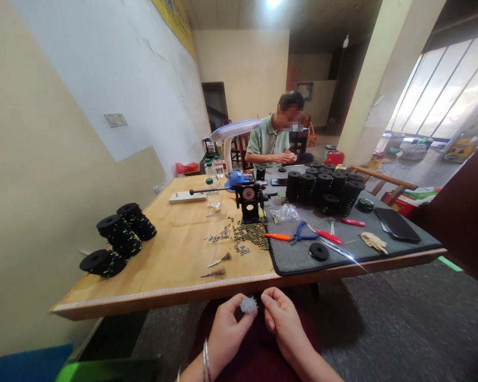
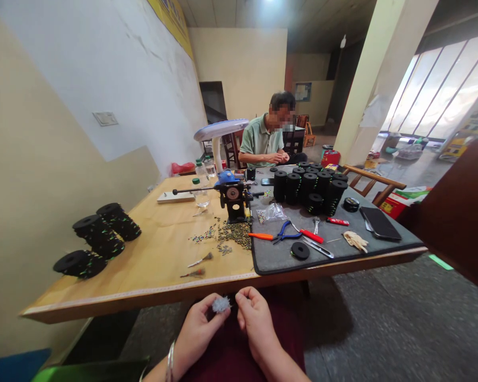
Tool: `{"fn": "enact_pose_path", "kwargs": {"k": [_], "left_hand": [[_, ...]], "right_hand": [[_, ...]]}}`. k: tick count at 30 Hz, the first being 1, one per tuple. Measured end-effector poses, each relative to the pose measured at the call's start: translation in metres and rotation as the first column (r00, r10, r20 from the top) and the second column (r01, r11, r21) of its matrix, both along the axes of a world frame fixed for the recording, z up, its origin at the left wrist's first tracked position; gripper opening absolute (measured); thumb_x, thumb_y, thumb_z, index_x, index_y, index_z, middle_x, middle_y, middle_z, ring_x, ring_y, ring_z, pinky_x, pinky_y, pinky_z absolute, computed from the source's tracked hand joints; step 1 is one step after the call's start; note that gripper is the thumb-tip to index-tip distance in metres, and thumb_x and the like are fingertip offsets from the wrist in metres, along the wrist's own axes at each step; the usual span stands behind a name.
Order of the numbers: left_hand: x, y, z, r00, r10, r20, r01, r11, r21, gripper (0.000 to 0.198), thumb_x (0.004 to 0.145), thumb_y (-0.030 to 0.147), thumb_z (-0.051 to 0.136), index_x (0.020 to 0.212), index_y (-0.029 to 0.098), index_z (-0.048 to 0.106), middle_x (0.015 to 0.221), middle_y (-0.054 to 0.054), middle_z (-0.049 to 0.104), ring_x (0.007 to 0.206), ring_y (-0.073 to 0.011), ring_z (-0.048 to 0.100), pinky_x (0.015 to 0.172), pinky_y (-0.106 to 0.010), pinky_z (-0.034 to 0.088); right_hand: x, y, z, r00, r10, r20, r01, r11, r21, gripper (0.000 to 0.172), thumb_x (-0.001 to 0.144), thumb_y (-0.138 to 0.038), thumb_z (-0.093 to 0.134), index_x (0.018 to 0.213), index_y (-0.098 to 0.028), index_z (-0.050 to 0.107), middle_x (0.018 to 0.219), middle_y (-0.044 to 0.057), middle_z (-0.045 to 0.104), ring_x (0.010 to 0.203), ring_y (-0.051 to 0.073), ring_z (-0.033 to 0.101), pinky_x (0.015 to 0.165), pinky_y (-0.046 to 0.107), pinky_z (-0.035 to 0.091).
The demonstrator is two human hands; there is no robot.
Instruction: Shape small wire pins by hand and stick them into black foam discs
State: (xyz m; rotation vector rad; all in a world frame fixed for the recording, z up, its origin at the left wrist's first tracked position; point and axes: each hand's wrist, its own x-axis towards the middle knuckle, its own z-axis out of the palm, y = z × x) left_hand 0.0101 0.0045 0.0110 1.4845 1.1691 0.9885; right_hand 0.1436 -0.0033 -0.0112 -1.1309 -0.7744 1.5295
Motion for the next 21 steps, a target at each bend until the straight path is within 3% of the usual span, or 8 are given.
{"fn": "enact_pose_path", "kwargs": {"k": [6,12,18,21], "left_hand": [[0.001,0.002,-0.005,0.998,-0.018,0.052,0.021,0.998,-0.053,0.020,0.071,0.032,0.066,0.064,0.013,0.060,0.063,-0.004,0.058,0.061,-0.0142,0.049,0.061,-0.024,0.040],[-0.003,0.006,-0.004,0.999,-0.030,0.043,0.035,0.992,-0.118,0.023,0.068,0.034,0.069,0.065,0.012,0.063,0.059,-0.004,0.058,0.056,-0.0134,0.048,0.056,-0.024,0.037],[-0.015,0.010,0.004,0.993,-0.102,-0.062,0.098,0.993,-0.069,0.024,0.072,0.034,0.064,0.065,0.012,0.059,0.062,-0.004,0.057,0.061,-0.0136,0.047,0.059,-0.024,0.037],[-0.021,0.010,0.007,0.985,-0.173,-0.019,0.169,0.976,-0.141,0.026,0.067,0.034,0.069,0.063,0.011,0.058,0.061,-0.003,0.054,0.061,-0.0122,0.045,0.058,-0.023,0.035]], "right_hand": [[-0.002,0.000,0.000,0.999,0.019,0.039,-0.020,1.000,0.024,0.045,0.070,-0.056,0.060,0.077,-0.015,0.043,0.040,-0.011,0.032,0.036,0.001,0.020,0.038,0.015,0.012],[0.001,0.000,0.005,0.988,0.141,0.062,-0.145,0.987,0.065,0.040,0.073,-0.051,0.059,0.077,-0.015,0.042,0.045,-0.009,0.037,0.041,0.002,0.025,0.041,0.015,0.016],[0.009,-0.002,0.011,0.898,0.313,0.309,-0.346,0.936,0.057,0.023,0.076,-0.035,0.056,0.074,-0.013,0.050,0.048,-0.006,0.044,0.043,0.004,0.034,0.045,0.015,0.024],[0.011,-0.005,0.017,0.830,0.318,0.458,-0.396,0.915,0.082,0.019,0.077,-0.029,0.056,0.070,-0.012,0.052,0.051,-0.004,0.046,0.046,0.004,0.038,0.047,0.015,0.027]]}}
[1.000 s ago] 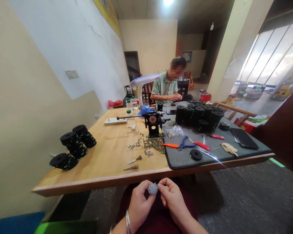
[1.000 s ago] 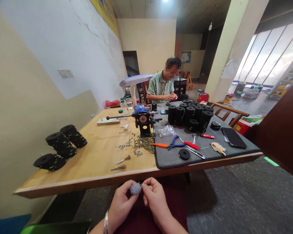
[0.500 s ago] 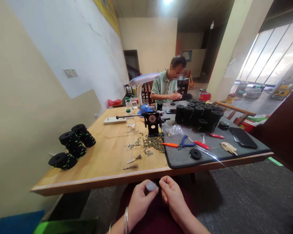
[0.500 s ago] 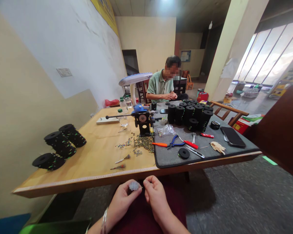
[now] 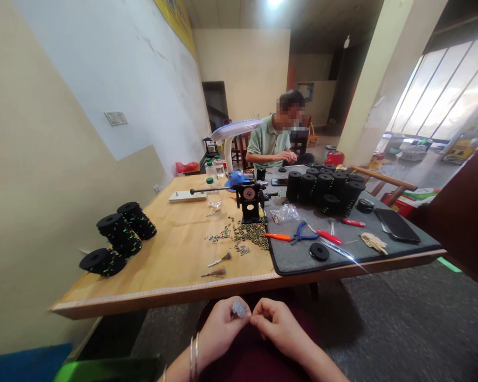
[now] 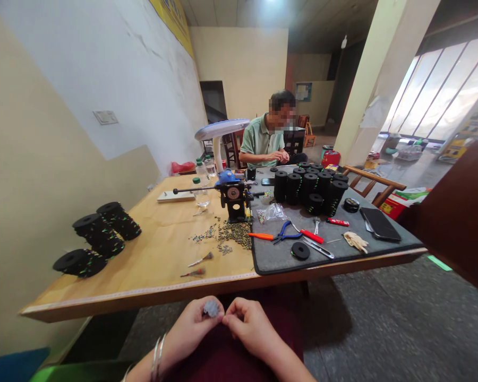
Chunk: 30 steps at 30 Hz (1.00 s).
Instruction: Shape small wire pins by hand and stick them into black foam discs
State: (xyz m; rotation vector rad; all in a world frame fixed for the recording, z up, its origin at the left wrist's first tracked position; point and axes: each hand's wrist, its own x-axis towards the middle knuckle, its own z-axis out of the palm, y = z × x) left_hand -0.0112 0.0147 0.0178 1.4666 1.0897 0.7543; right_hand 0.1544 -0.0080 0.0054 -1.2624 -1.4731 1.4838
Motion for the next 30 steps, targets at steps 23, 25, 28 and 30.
{"fn": "enact_pose_path", "kwargs": {"k": [23,25,28,30], "left_hand": [[-0.019,-0.003,0.046,0.745,0.208,0.633,0.212,0.826,-0.522,0.043,0.063,0.029,0.078,0.069,0.016,0.038,0.055,0.010,0.015,0.042,-0.0015,0.009,0.039,-0.016,0.009],[-0.017,0.000,0.047,0.813,0.154,0.562,0.151,0.875,-0.459,0.041,0.065,0.033,0.076,0.068,0.016,0.038,0.053,0.010,0.016,0.043,-0.0024,0.009,0.040,-0.017,0.008],[-0.014,0.002,0.044,0.914,0.079,0.398,0.051,0.951,-0.306,0.038,0.071,0.040,0.070,0.064,0.016,0.041,0.050,0.009,0.020,0.045,-0.0040,0.012,0.042,-0.020,0.009],[-0.012,0.004,0.042,0.954,0.084,0.288,-0.024,0.978,-0.207,0.037,0.072,0.044,0.067,0.064,0.014,0.045,0.050,0.008,0.025,0.046,-0.0048,0.016,0.043,-0.021,0.012]], "right_hand": [[0.019,0.006,-0.030,0.997,0.023,0.069,-0.046,0.934,0.353,0.032,0.089,-0.038,0.044,0.071,-0.013,0.054,0.073,0.004,0.061,0.077,0.012,0.055,0.078,0.023,0.039],[0.018,0.004,-0.023,0.997,0.072,0.031,-0.078,0.946,0.315,0.030,0.089,-0.039,0.044,0.079,-0.013,0.056,0.074,0.005,0.065,0.076,0.012,0.056,0.078,0.024,0.040],[0.012,0.002,-0.009,0.983,0.163,-0.084,-0.137,0.957,0.256,0.031,0.088,-0.042,0.046,0.096,-0.013,0.054,0.077,0.006,0.067,0.074,0.012,0.059,0.075,0.024,0.042],[0.004,0.002,0.000,0.964,0.191,-0.184,-0.148,0.964,0.221,0.034,0.088,-0.044,0.045,0.100,-0.012,0.051,0.071,0.005,0.066,0.069,0.012,0.058,0.073,0.024,0.042]]}}
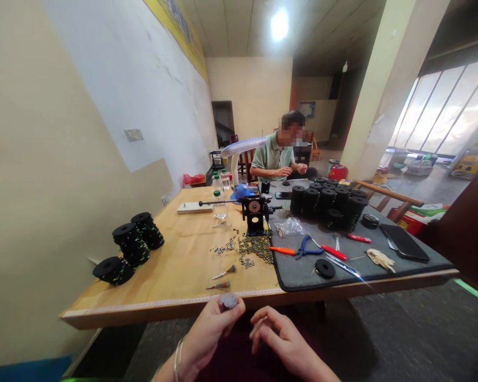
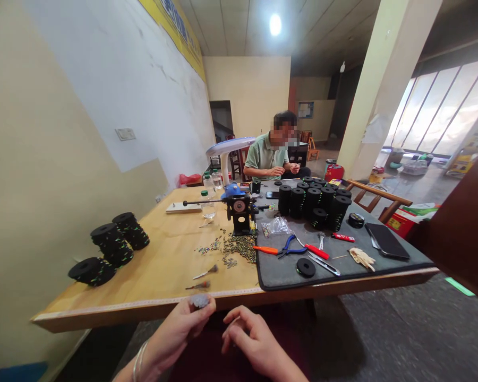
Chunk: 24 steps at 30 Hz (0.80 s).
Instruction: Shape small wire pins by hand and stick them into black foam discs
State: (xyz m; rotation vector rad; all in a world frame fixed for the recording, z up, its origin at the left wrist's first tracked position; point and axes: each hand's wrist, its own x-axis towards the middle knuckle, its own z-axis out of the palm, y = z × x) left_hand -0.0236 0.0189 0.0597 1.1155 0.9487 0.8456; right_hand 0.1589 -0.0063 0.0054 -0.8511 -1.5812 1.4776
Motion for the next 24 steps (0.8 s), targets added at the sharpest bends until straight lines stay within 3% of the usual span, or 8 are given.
{"fn": "enact_pose_path", "kwargs": {"k": [4,8,10,12,14,19,22,24], "left_hand": [[-0.007,0.011,-0.002,0.978,0.140,-0.155,-0.113,0.979,0.170,0.038,0.067,0.048,0.068,0.068,0.014,0.052,0.057,0.005,0.040,0.053,-0.0073,0.033,0.051,-0.020,0.028],[-0.036,0.039,-0.002,0.922,0.192,-0.337,-0.067,0.935,0.348,0.034,0.070,0.048,0.061,0.069,0.014,0.056,0.066,-0.001,0.056,0.067,-0.0144,0.050,0.066,-0.025,0.039],[-0.057,0.059,-0.002,0.842,0.277,-0.464,-0.055,0.898,0.437,0.034,0.072,0.048,0.056,0.075,0.014,0.059,0.071,-0.003,0.061,0.073,-0.0178,0.055,0.070,-0.027,0.042],[-0.077,0.078,-0.004,0.660,0.444,-0.606,-0.096,0.850,0.518,0.031,0.072,0.044,0.052,0.079,0.014,0.060,0.077,-0.005,0.064,0.076,-0.0190,0.058,0.072,-0.027,0.043],[-0.094,0.093,-0.006,0.562,0.499,-0.660,-0.129,0.841,0.525,0.028,0.071,0.039,0.054,0.079,0.013,0.061,0.078,-0.008,0.066,0.076,-0.0215,0.060,0.071,-0.029,0.043],[-0.106,0.100,-0.002,0.441,0.553,-0.707,-0.126,0.818,0.561,0.021,0.065,0.027,0.060,0.081,0.014,0.065,0.089,-0.013,0.067,0.090,-0.0283,0.060,0.078,-0.035,0.041],[-0.086,0.079,0.005,0.491,0.637,-0.595,-0.127,0.728,0.674,0.024,0.073,0.030,0.056,0.091,0.014,0.065,0.101,-0.014,0.065,0.098,-0.0277,0.055,0.088,-0.036,0.038],[-0.062,0.059,0.006,0.686,0.540,-0.487,-0.174,0.772,0.611,0.027,0.075,0.038,0.058,0.086,0.015,0.065,0.087,-0.010,0.067,0.081,-0.0226,0.058,0.077,-0.032,0.042]], "right_hand": [[-0.016,0.004,0.010,0.995,-0.070,-0.075,0.057,0.984,-0.169,0.034,0.083,-0.048,0.049,0.085,-0.014,0.047,0.051,-0.005,0.048,0.045,0.005,0.042,0.049,0.016,0.033],[-0.021,0.007,0.012,0.970,-0.244,-0.019,0.236,0.953,-0.190,0.037,0.077,-0.047,0.057,0.070,-0.014,0.043,0.052,-0.008,0.032,0.045,0.002,0.025,0.043,0.014,0.019],[-0.021,0.007,0.011,0.959,-0.283,-0.031,0.271,0.941,-0.202,0.039,0.075,-0.049,0.058,0.069,-0.015,0.042,0.053,-0.008,0.030,0.046,0.002,0.023,0.043,0.014,0.018],[-0.021,0.007,0.009,0.949,-0.306,-0.070,0.279,0.925,-0.258,0.041,0.074,-0.052,0.058,0.070,-0.016,0.040,0.051,-0.009,0.027,0.044,0.001,0.020,0.042,0.015,0.015],[-0.021,0.007,0.006,0.938,-0.332,-0.100,0.289,0.908,-0.304,0.044,0.072,-0.055,0.059,0.070,-0.017,0.038,0.050,-0.010,0.025,0.042,0.001,0.019,0.041,0.015,0.014],[-0.022,0.007,-0.002,0.913,-0.396,-0.101,0.356,0.892,-0.278,0.047,0.070,-0.059,0.059,0.070,-0.017,0.038,0.050,-0.009,0.024,0.043,0.002,0.020,0.041,0.015,0.014],[-0.021,0.006,-0.005,0.895,-0.440,-0.078,0.421,0.888,-0.186,0.046,0.073,-0.059,0.057,0.070,-0.016,0.040,0.054,-0.007,0.027,0.046,0.002,0.022,0.042,0.015,0.016],[-0.021,0.004,-0.005,0.885,-0.463,-0.049,0.455,0.883,-0.115,0.044,0.075,-0.057,0.055,0.071,-0.015,0.042,0.056,-0.006,0.028,0.048,0.003,0.023,0.044,0.016,0.018]]}}
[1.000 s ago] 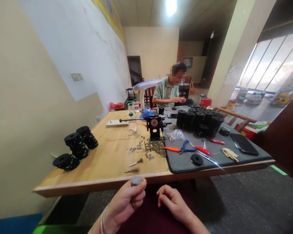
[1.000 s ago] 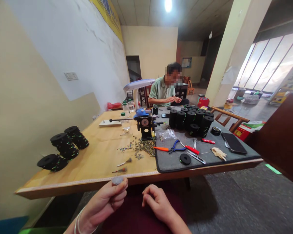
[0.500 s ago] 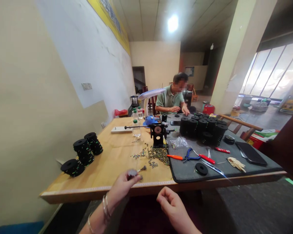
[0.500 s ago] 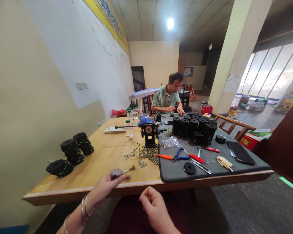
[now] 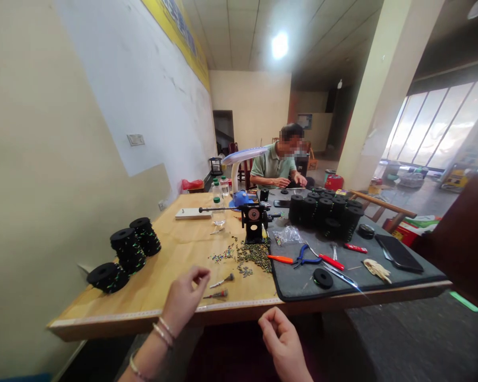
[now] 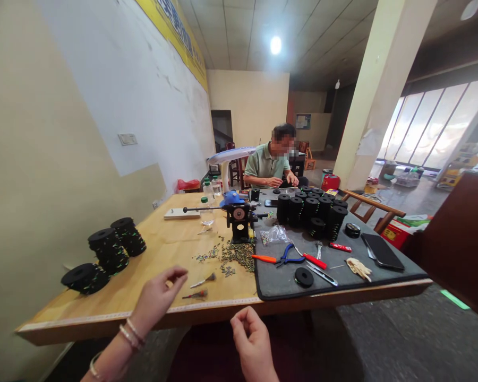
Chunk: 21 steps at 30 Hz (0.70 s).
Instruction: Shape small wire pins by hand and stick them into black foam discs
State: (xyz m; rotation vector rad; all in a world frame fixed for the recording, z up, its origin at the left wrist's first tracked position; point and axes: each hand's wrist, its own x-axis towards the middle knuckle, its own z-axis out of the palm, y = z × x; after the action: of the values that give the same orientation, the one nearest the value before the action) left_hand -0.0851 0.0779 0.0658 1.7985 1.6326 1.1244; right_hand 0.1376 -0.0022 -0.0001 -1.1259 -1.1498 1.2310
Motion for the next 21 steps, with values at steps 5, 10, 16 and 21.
{"fn": "enact_pose_path", "kwargs": {"k": [5,10,16,21], "left_hand": [[0.074,-0.043,-0.011,0.755,-0.201,0.625,0.505,0.786,-0.357,0.048,0.067,0.050,0.068,0.094,0.011,0.064,0.083,-0.008,0.064,0.060,-0.0112,0.052,0.044,-0.018,0.028],[0.114,-0.051,-0.022,0.550,-0.093,0.830,0.580,0.757,-0.299,0.045,0.060,0.050,0.074,0.073,0.008,0.064,0.056,0.002,0.050,0.044,-0.0027,0.032,0.043,-0.018,0.019],[0.120,-0.048,-0.030,0.546,-0.098,0.832,0.601,0.738,-0.307,0.047,0.058,0.055,0.074,0.066,0.011,0.058,0.047,0.005,0.044,0.042,-0.0035,0.031,0.044,-0.018,0.022],[0.117,-0.048,-0.034,0.645,-0.128,0.754,0.570,0.737,-0.363,0.051,0.054,0.060,0.073,0.065,0.014,0.054,0.055,0.002,0.055,0.046,-0.0055,0.040,0.044,-0.018,0.027]], "right_hand": [[0.002,-0.002,-0.001,0.996,-0.003,0.085,-0.006,0.995,0.103,0.042,0.080,-0.054,0.051,0.071,-0.014,0.045,0.060,-0.003,0.039,0.053,0.005,0.033,0.050,0.016,0.029],[0.006,0.002,-0.012,0.999,0.025,0.041,-0.031,0.989,0.142,0.042,0.082,-0.054,0.049,0.073,-0.013,0.047,0.068,0.003,0.053,0.059,0.007,0.046,0.057,0.018,0.038],[0.026,0.001,-0.014,0.980,0.068,0.187,-0.097,0.984,0.152,0.042,0.084,-0.053,0.045,0.081,-0.013,0.055,0.060,0.002,0.057,0.049,0.008,0.048,0.050,0.017,0.037],[0.098,0.010,0.015,0.792,-0.371,0.485,0.215,0.913,0.346,0.032,0.087,-0.043,0.046,0.091,-0.015,0.061,0.088,0.007,0.065,0.083,0.016,0.059,0.076,0.022,0.044]]}}
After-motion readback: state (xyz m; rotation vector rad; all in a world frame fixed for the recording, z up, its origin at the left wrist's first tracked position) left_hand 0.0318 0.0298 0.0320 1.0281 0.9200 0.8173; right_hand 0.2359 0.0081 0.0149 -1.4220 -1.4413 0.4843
